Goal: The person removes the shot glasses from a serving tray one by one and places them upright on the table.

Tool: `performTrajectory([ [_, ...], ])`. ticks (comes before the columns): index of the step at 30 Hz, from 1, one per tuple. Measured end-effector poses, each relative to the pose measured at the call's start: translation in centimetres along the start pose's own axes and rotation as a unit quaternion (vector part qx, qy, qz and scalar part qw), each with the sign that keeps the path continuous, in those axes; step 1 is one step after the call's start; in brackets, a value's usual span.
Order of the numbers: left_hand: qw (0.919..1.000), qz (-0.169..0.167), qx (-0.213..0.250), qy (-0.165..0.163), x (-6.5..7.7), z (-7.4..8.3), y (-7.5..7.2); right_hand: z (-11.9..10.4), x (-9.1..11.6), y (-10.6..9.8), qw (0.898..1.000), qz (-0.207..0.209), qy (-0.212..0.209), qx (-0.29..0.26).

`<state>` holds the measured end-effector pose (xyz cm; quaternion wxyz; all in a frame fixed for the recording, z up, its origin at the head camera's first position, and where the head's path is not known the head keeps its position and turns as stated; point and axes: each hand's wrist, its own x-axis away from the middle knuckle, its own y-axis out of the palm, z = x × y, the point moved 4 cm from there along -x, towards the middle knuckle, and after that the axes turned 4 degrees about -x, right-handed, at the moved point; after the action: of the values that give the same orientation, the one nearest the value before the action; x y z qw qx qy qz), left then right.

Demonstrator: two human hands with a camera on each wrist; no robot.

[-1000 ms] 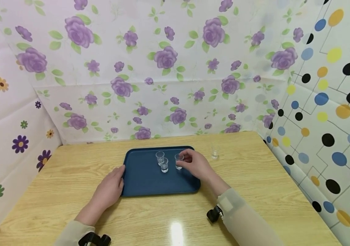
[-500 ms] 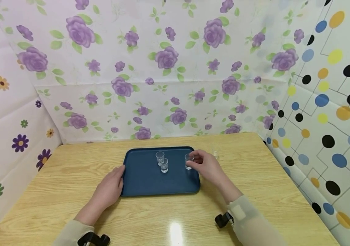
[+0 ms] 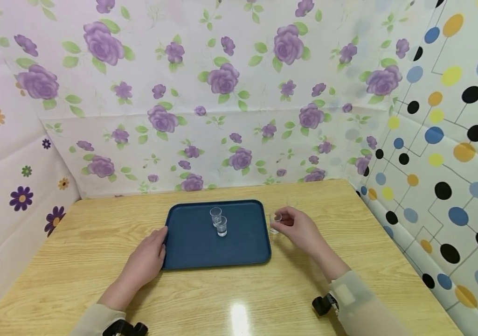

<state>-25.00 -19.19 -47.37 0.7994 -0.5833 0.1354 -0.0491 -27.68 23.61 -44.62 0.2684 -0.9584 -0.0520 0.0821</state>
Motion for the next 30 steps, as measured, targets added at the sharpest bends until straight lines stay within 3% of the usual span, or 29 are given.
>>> performTrajectory([
  [21,0.9999,0.008,0.0,0.008,0.3,0.3,-0.1,3.1,0.8,-5.4,0.996,0.042,0.025,0.074],
  [30,1.0,0.004,0.001,0.007,0.2,0.3,-0.1,4.3,-0.3,-6.8,0.996,0.051,0.047,0.058],
])
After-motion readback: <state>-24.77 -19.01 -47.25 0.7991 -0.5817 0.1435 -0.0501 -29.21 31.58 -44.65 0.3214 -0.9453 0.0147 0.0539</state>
